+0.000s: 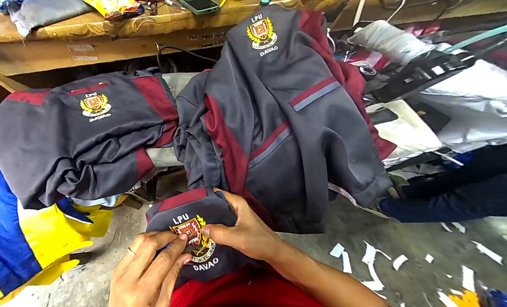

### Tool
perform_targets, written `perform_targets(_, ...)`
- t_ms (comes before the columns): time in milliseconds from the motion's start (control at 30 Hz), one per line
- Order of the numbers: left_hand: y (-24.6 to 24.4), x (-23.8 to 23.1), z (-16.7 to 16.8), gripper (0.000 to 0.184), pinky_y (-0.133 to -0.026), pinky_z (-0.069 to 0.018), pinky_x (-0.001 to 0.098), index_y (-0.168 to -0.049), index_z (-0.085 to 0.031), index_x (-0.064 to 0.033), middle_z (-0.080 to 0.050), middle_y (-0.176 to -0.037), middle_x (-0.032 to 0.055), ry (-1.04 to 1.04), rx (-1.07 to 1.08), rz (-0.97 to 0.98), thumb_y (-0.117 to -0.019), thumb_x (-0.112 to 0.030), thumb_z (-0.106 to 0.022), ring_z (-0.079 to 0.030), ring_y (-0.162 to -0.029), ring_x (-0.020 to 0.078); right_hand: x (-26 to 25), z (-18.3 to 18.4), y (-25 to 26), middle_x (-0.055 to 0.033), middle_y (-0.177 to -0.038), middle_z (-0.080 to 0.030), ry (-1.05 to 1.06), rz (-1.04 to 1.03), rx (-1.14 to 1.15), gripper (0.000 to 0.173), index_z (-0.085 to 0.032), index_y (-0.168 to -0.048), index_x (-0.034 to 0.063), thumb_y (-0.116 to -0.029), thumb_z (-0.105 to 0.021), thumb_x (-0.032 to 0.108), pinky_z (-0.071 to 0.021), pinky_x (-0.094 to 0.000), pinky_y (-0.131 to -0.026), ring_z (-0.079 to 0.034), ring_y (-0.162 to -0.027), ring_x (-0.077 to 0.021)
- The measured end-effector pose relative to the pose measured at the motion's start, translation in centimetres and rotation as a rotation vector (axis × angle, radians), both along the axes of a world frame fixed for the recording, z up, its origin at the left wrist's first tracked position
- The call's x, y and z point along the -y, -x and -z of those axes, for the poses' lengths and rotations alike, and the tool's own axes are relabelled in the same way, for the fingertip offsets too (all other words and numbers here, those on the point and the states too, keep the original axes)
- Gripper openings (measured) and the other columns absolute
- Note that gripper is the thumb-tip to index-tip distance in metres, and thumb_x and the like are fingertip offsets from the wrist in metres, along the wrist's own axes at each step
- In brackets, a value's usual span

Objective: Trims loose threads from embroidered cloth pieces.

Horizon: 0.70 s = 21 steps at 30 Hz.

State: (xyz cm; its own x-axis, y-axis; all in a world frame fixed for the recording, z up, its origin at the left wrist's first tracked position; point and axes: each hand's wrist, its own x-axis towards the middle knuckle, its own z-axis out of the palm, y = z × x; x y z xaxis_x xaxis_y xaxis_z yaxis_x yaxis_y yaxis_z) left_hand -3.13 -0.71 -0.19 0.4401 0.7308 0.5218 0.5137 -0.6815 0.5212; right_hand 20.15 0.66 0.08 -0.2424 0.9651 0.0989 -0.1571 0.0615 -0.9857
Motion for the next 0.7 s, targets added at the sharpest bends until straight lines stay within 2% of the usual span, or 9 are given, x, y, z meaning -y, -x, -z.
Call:
perform_targets(433,0.7,-1.2,-0.8,0.019,-0.092,-0.0484,0.0246,-0.106,-0.078,-0.0127,-0.070,-0.101,0.0026,0.037,-0.036,0.094,-0.0985,-0.028,-0.070,-0.061,-0.105,0.0128,-0.6,-0.2,-0.3,0.0004,-0.106,-0.071,0.047,-0.052,0.020,0.038,-0.063,-0.120,0.0006,-0.0831,-0.069,-0.002,-0.0580,-0.0222,-0.089,-0.068,-0.098,-0.0024)
perform_targets(533,0.6,-1.3,-0.8,0.019,-0.090,-0.0492,0.0244,-0.106,-0.078,-0.0124,-0.070,-0.101,0.0035,0.039,-0.030,0.080,-0.0980,-0.028,-0.071,-0.062,-0.103,0.0127,-0.5,-0.2,-0.1,-0.0007,-0.107,-0.071,0.053,-0.010,0.004,0.039,-0.062,-0.122,-0.0004,-0.0836,-0.069,-0.003,-0.0581,-0.0228,-0.090,-0.068,-0.099,-0.0035)
perform_targets(633,-0.1,-0.6,-0.5,0.024,-0.086,-0.0532,0.0208,-0.111,-0.075,-0.0096,-0.070,-0.106,0.0051,0.115,0.125,-0.061,-0.0960,-0.028,-0.074,-0.064,-0.102,0.0083,-0.3,0.1,0.5,-0.0042,-0.110,-0.072,0.043,0.186,-0.110,0.040,-0.057,-0.126,-0.0044,-0.0878,-0.068,-0.004,-0.0589,-0.0266,-0.093,-0.070,-0.102,-0.0080)
perform_targets(700,-1.0,-0.2,0.1,0.039,-0.078,-0.0549,0.0162,-0.122,-0.069,-0.0047,-0.067,-0.106,0.0025,0.199,0.313,-0.159,-0.0925,-0.029,-0.077,-0.063,-0.093,0.0031,-0.4,0.4,0.8,-0.0065,-0.108,-0.072,0.046,0.276,-0.222,0.038,-0.056,-0.125,-0.0048,-0.0891,-0.068,-0.005,-0.0600,-0.0296,-0.093,-0.071,-0.100,-0.0113)
